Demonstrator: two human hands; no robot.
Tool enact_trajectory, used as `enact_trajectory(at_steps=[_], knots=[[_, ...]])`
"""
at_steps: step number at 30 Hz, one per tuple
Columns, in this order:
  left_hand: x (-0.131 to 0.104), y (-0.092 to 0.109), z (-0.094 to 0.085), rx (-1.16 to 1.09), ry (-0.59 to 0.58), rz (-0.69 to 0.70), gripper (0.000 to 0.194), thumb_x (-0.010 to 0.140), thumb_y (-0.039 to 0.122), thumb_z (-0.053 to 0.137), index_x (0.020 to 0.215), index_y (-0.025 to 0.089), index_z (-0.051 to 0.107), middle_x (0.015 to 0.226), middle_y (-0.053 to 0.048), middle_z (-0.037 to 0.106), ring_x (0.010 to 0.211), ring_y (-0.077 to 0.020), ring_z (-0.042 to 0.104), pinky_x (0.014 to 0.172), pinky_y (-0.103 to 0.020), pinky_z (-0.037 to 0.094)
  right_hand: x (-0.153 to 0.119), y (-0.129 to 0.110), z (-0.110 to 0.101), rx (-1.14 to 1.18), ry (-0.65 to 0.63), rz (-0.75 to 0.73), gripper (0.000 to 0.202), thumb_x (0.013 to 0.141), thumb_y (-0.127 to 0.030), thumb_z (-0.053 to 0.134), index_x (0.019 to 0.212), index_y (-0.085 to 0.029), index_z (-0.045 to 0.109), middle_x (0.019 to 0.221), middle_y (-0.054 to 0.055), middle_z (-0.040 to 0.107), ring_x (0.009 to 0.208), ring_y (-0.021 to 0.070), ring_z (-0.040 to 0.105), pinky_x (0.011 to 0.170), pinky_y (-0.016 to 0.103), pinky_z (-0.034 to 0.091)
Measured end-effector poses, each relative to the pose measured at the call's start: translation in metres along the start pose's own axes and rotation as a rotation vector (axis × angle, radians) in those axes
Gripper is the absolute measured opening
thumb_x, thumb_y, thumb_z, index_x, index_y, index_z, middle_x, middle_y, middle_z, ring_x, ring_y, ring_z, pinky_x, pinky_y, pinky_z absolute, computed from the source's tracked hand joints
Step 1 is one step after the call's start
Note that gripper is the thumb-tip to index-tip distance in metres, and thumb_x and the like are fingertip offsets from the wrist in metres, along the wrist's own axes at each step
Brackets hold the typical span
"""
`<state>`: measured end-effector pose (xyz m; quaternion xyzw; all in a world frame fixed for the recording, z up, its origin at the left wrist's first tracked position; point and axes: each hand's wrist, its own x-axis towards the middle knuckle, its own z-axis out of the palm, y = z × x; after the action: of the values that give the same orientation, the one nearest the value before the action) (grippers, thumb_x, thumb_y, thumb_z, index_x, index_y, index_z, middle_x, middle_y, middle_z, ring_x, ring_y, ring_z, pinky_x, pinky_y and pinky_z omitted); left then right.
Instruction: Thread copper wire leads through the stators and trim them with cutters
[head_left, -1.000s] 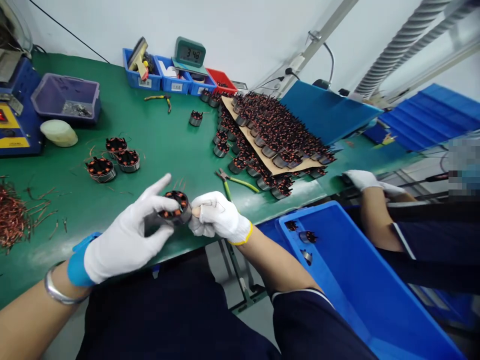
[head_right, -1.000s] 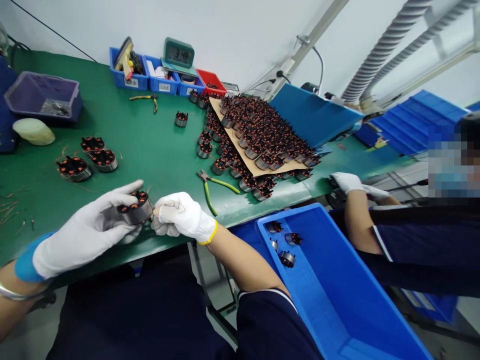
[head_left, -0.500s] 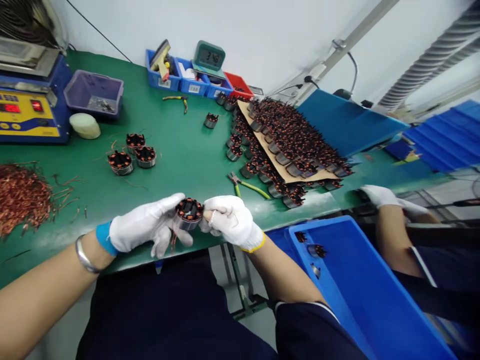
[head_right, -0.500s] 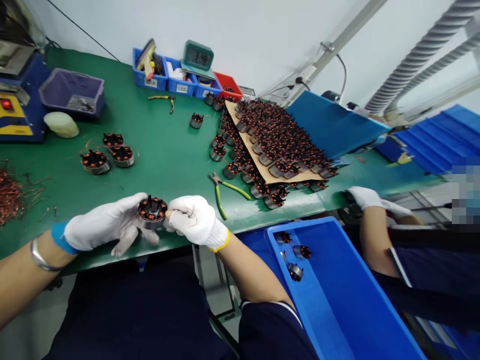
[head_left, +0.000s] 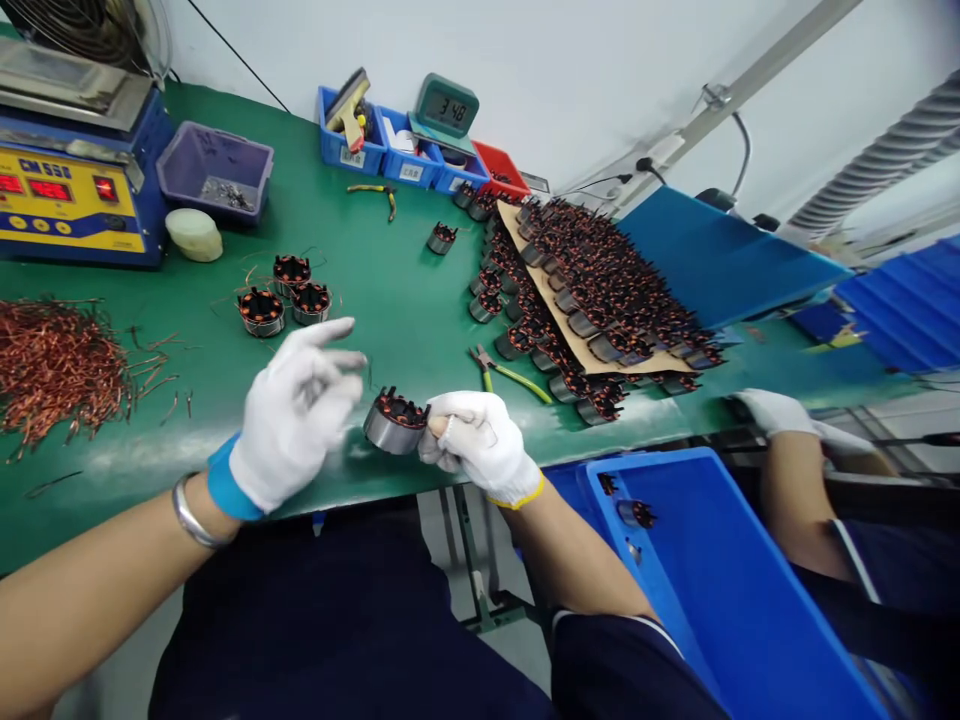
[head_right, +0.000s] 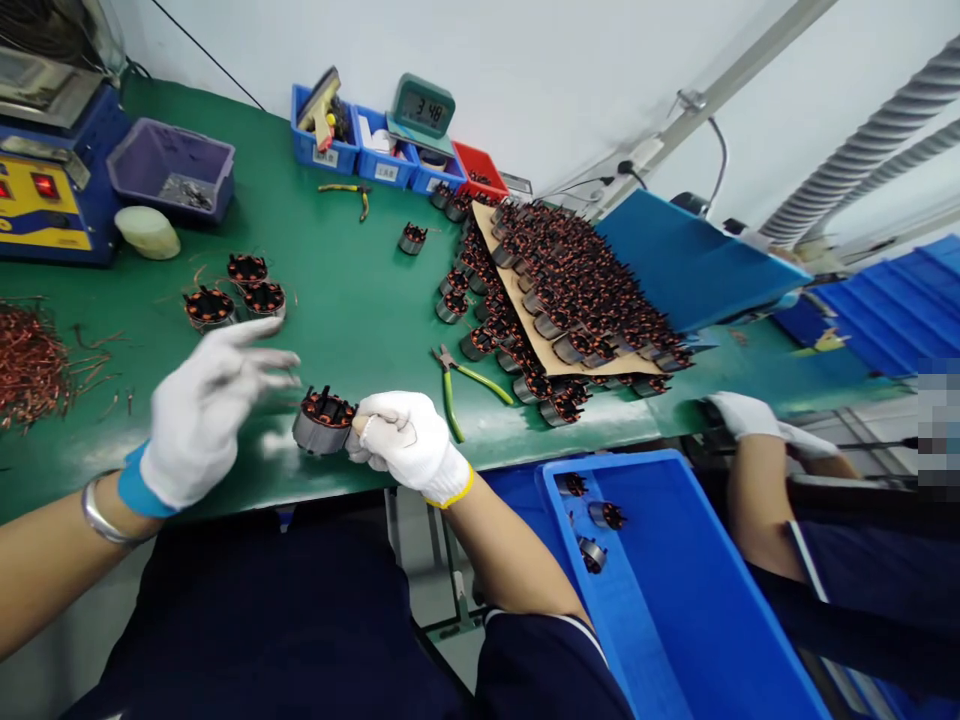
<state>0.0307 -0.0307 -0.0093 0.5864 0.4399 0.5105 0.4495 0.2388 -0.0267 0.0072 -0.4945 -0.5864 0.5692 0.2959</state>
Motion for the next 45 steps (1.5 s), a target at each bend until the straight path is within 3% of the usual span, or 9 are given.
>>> enact_trajectory(at_steps=[5, 11, 17, 23, 28, 36, 39, 42, 45], knots=[[0.021, -0.004, -0.002, -0.442, -0.673, -0.844, 0.072, 0.078, 0.077, 0.035, 0.097, 0.012, 0.058, 0.068, -0.008, 0.066, 0.041, -0.0161, 0.058, 0.034, -0.025, 0.044, 0.003, 0.002, 0.003, -0.055, -0.01, -0.039, 0.024, 0.072, -0.034, 0.059, 0.057, -0.016, 0.055, 0.05, 0.0, 0.056, 0.038, 0.0077, 0.048, 0.035, 0.017, 0.036], [0.012, 0.026, -0.015, -0.353, -0.462, -0.363, 0.025, 0.07, 0.024, 0.073, 0.092, 0.018, 0.063, 0.115, -0.009, 0.065, 0.084, -0.0178, 0.068, 0.069, -0.028, 0.056, 0.017, 0.024, -0.003, 0.21, -0.097, 0.041, 0.021, 0.068, -0.032, 0.056, 0.056, -0.015, 0.058, 0.044, -0.001, 0.054, 0.03, 0.0071, 0.041, 0.029, 0.017, 0.027], [0.013, 0.018, -0.006, 0.016, -0.089, -0.372, 0.043, 0.079, 0.058, 0.059, 0.092, 0.017, 0.06, 0.089, -0.007, 0.069, 0.068, -0.0178, 0.067, 0.054, -0.026, 0.053, 0.019, 0.026, -0.007, 0.18, -0.038, -0.003, 0.023, 0.068, -0.032, 0.055, 0.052, -0.016, 0.055, 0.042, -0.002, 0.052, 0.029, 0.0056, 0.038, 0.029, 0.016, 0.025], [0.019, -0.006, -0.001, -0.394, -0.713, -0.835, 0.063, 0.08, 0.066, 0.048, 0.116, 0.014, 0.05, 0.089, -0.015, 0.069, 0.049, -0.0187, 0.063, 0.035, -0.026, 0.045, 0.012, 0.012, -0.003, 0.064, -0.118, 0.031, 0.027, 0.072, -0.039, 0.061, 0.062, -0.014, 0.059, 0.048, 0.0, 0.057, 0.034, 0.0061, 0.045, 0.031, 0.015, 0.032], [0.01, 0.012, -0.004, -0.252, -0.48, -0.284, 0.024, 0.076, 0.032, 0.069, 0.096, 0.02, 0.062, 0.129, -0.01, 0.058, 0.113, -0.0252, 0.06, 0.087, -0.037, 0.054, 0.015, 0.013, -0.006, 0.124, -0.165, 0.091, 0.023, 0.065, -0.037, 0.059, 0.06, -0.015, 0.055, 0.045, -0.002, 0.055, 0.031, 0.0057, 0.04, 0.029, 0.015, 0.028], [-0.004, 0.019, -0.018, 0.326, -0.022, 0.636, 0.026, 0.076, 0.028, 0.066, 0.056, 0.024, 0.048, 0.075, 0.0, 0.066, 0.102, -0.0242, 0.062, 0.1, -0.051, 0.045, 0.013, 0.02, -0.004, -0.477, -0.06, -0.292, 0.029, 0.083, -0.033, 0.042, 0.061, -0.019, 0.053, 0.059, 0.003, 0.06, 0.048, 0.0105, 0.049, 0.048, 0.023, 0.039], [0.007, 0.011, -0.018, 0.528, 0.015, 0.395, 0.057, 0.06, 0.051, 0.077, 0.105, 0.022, 0.059, 0.113, -0.01, 0.062, 0.103, -0.0287, 0.061, 0.091, -0.046, 0.051, 0.014, 0.036, 0.004, -0.997, 0.041, -0.56, 0.027, 0.084, -0.031, 0.04, 0.067, -0.019, 0.057, 0.065, 0.005, 0.062, 0.055, 0.0135, 0.05, 0.055, 0.027, 0.035], [0.015, 0.002, -0.011, 0.755, -0.342, 0.04, 0.13, 0.047, 0.063, 0.077, 0.15, 0.014, 0.016, 0.124, -0.018, 0.058, 0.096, -0.0326, 0.063, 0.081, -0.044, 0.053, 0.01, 0.048, 0.011, -1.242, 0.079, -0.617, 0.03, 0.088, -0.032, 0.039, 0.077, -0.018, 0.063, 0.07, 0.006, 0.064, 0.055, 0.0146, 0.05, 0.052, 0.028, 0.031], [0.015, -0.002, -0.008, 0.696, -0.527, -0.112, 0.13, 0.055, 0.056, 0.076, 0.152, 0.019, -0.003, 0.112, -0.013, 0.065, 0.085, -0.0277, 0.066, 0.075, -0.04, 0.054, -0.002, 0.046, 0.01, -1.128, -0.013, -0.608, 0.033, 0.088, -0.042, 0.044, 0.081, -0.017, 0.064, 0.069, 0.006, 0.064, 0.054, 0.015, 0.052, 0.051, 0.028, 0.033]])
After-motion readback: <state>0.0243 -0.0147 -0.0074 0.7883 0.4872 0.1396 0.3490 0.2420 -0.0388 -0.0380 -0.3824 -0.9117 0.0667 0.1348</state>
